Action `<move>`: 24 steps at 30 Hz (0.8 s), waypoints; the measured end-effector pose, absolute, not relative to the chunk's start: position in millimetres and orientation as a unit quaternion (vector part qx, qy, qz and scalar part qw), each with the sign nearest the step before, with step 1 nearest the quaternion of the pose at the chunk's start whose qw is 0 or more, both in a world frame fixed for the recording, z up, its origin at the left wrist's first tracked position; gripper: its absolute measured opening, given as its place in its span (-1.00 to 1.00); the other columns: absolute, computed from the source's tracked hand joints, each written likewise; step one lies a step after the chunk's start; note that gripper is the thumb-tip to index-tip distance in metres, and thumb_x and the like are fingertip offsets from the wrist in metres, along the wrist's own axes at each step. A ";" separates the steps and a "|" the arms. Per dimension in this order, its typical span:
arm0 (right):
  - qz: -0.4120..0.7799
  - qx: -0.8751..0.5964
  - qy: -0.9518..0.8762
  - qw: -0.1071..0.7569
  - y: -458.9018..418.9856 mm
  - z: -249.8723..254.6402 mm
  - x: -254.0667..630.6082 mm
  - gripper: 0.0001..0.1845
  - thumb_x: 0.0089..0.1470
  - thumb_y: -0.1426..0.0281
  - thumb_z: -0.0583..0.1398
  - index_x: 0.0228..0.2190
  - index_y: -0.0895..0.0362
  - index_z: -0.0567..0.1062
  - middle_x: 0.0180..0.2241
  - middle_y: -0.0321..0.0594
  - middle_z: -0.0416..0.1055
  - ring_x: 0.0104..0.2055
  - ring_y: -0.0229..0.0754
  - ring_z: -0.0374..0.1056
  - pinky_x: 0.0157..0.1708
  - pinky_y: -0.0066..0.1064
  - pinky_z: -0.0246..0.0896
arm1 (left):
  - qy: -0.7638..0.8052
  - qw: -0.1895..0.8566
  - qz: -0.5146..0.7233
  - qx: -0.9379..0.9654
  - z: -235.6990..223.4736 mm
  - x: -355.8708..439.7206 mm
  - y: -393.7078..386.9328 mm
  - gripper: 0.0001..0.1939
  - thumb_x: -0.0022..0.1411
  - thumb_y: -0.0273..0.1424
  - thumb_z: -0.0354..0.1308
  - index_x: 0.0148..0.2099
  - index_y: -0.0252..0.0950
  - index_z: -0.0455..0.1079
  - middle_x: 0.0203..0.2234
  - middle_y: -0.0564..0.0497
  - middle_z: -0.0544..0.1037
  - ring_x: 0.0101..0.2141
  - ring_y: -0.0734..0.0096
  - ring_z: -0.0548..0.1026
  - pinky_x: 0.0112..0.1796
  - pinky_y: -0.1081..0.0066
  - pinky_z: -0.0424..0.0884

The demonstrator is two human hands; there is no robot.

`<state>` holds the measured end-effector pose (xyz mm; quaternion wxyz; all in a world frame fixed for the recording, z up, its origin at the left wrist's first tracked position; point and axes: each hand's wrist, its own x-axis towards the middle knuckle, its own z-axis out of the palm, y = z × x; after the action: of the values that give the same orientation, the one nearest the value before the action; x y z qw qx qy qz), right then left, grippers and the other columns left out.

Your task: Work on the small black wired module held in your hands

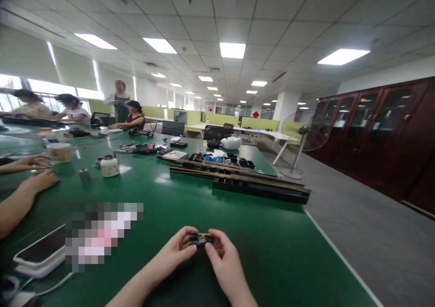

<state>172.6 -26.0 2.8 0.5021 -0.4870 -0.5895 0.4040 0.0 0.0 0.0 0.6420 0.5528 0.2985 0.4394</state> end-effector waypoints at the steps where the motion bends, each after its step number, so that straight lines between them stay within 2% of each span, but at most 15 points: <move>1: 0.402 -0.487 -0.590 0.503 -26.0 2.8 173.0 -0.52 -0.06 0.11 0.19 -0.14 0.12 0.39 -0.13 -0.08 0.45 -0.10 -0.07 0.37 -0.09 -0.24 0.26 | 0.300 0.642 0.438 0.553 0.9 0.4 0.2 -0.55 -0.10 -0.23 0.32 -0.19 -0.22 0.24 -0.24 0.00 0.46 -0.10 0.24 0.40 -0.05 0.27 0.24; 8: 0.401 -0.489 -0.589 0.504 -29.4 9.9 173.3 -0.53 -0.07 0.10 0.19 -0.16 0.11 0.41 -0.18 -0.10 0.47 -0.14 -0.08 0.39 -0.12 -0.26 0.29 | 0.288 0.660 0.435 0.541 5.8 2.3 -0.2 -0.53 -0.12 -0.20 0.33 -0.19 -0.22 0.23 -0.24 -0.02 0.48 -0.12 0.23 0.43 -0.04 0.22 0.23; 14: 0.405 -0.491 -0.588 0.498 -31.1 14.2 172.1 -0.54 -0.08 0.12 0.21 -0.17 0.11 0.42 -0.19 -0.10 0.48 -0.16 -0.07 0.40 -0.12 -0.23 0.29 | 0.286 0.664 0.424 0.547 6.5 0.2 -0.5 -0.44 -0.12 -0.19 0.33 -0.11 -0.22 0.20 -0.15 -0.09 0.47 -0.07 0.21 0.40 -0.01 0.20 0.21; 20: 0.407 -0.499 -0.592 0.485 -30.9 13.2 171.8 -0.53 -0.07 0.12 0.19 -0.14 0.11 0.41 -0.17 -0.11 0.46 -0.12 -0.08 0.38 -0.10 -0.28 0.27 | 0.309 0.633 0.410 0.580 11.1 -2.5 -2.5 -0.54 -0.09 -0.20 0.31 -0.17 -0.24 0.25 -0.21 -0.05 0.50 -0.09 0.21 0.42 -0.01 0.20 0.21; 24: 0.405 -0.504 -0.596 0.476 -31.0 13.5 171.9 -0.52 -0.05 0.11 0.17 -0.13 0.12 0.39 -0.13 -0.11 0.44 -0.08 -0.09 0.36 -0.07 -0.30 0.25 | 0.304 0.642 0.412 0.571 10.4 -2.7 -1.7 -0.52 -0.11 -0.21 0.33 -0.17 -0.25 0.25 -0.20 -0.06 0.49 -0.10 0.21 0.42 -0.02 0.18 0.23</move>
<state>171.9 -31.0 13.5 0.4757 -0.5040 -0.5961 0.4054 -2.7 -1.7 10.4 0.6419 0.5708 0.3041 0.4118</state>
